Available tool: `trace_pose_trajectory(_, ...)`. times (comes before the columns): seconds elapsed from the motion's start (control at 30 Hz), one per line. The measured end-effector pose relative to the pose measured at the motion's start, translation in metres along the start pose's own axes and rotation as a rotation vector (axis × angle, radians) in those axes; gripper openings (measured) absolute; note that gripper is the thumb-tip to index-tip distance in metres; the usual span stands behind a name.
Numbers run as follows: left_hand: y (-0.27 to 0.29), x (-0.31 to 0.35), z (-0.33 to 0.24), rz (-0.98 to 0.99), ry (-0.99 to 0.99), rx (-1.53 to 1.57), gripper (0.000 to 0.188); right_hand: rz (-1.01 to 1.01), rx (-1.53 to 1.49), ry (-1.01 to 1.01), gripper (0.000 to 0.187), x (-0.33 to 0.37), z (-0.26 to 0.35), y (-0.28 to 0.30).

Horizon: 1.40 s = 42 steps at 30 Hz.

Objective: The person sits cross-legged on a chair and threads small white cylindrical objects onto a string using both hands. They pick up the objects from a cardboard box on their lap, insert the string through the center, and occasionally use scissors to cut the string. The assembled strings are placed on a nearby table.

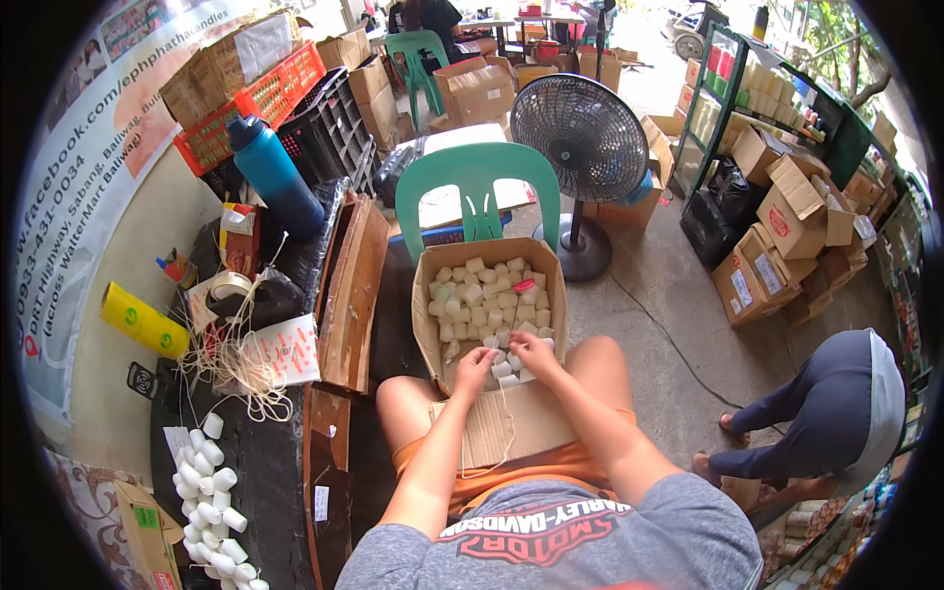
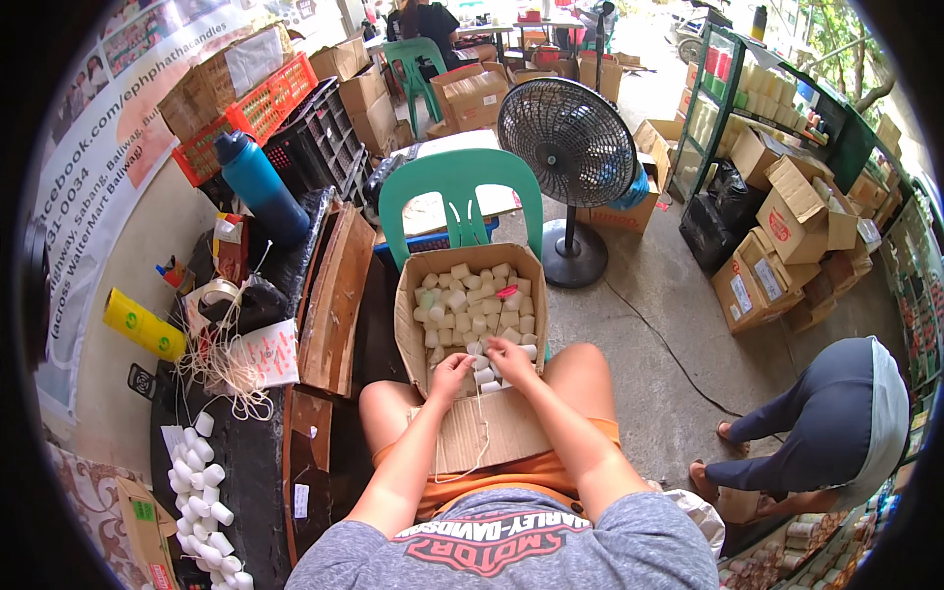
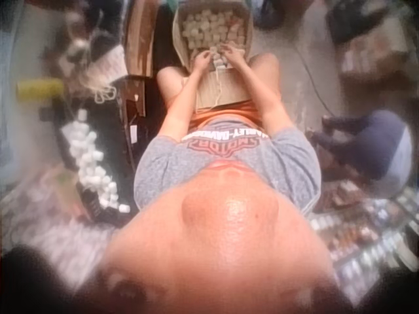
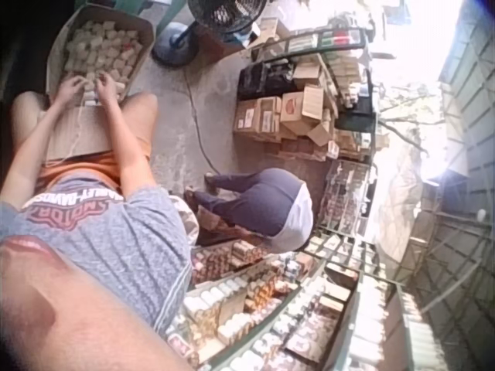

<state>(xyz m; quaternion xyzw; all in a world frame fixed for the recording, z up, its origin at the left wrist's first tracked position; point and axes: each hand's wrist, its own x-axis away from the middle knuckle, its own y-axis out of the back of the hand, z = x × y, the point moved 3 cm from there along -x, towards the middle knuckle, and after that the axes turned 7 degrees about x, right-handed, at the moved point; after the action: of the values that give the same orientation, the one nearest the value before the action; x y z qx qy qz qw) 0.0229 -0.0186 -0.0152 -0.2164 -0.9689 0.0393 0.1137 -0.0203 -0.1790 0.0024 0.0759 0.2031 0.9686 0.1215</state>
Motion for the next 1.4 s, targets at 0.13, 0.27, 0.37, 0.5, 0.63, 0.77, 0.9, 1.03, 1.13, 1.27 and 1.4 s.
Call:
trace_pose_trajectory(0.13, -0.005, 0.0, 0.006, 0.163, 0.072, 0.054, 0.025, 0.104, 0.074, 0.07, 0.024, 0.022, 0.026, 0.0)
trace_pose_trajectory(0.27, -0.003, -0.003, 0.012, 0.16, 0.148, 0.092, 0.027, 0.165, -0.015, 0.009, 0.02, 0.024, 0.031, 0.007)
trace_pose_trajectory(0.37, -0.004, -0.001, 0.009, 0.181, 0.181, 0.018, 0.029, 0.145, -0.053, -0.006, 0.017, 0.023, 0.025, 0.005)
trace_pose_trajectory(0.5, -0.013, 0.003, -0.001, 0.188, 0.146, -0.016, 0.031, 0.087, -0.018, 0.032, 0.015, 0.016, 0.008, -0.003)
trace_pose_trajectory(0.63, -0.016, 0.001, -0.014, 0.241, 0.023, -0.157, 0.03, 0.035, -0.093, 0.07, 0.013, 0.009, -0.003, -0.002)
trace_pose_trajectory(0.77, -0.017, 0.013, -0.054, 0.318, 0.142, -0.143, 0.026, -0.084, -0.845, -0.155, 0.013, 0.001, 0.013, 0.04)
trace_pose_trajectory(0.9, 0.013, 0.013, -0.07, 0.424, 0.232, -0.267, 0.023, -0.286, -1.243, 0.048, 0.017, -0.015, 0.061, 0.12)
trace_pose_trajectory(1.03, 0.036, -0.02, -0.143, -0.139, -0.016, -0.968, 0.036, -0.632, -1.198, 0.335, 0.008, 0.012, 0.141, 0.2)
trace_pose_trajectory(1.13, 0.041, -0.062, -0.209, -0.178, -0.327, -0.433, 0.045, -0.757, -1.057, 0.57, 0.008, 0.034, 0.186, 0.214)
trace_pose_trajectory(1.27, 0.013, -0.078, -0.297, 0.029, -0.6, 0.544, 0.024, -0.712, -0.786, 0.77, 0.011, 0.056, 0.202, 0.194)
trace_pose_trajectory(1.4, -0.013, -0.081, -0.263, 0.011, -0.7, 0.367, 0.068, -0.638, -0.527, 0.642, 0.011, 0.049, 0.17, 0.149)
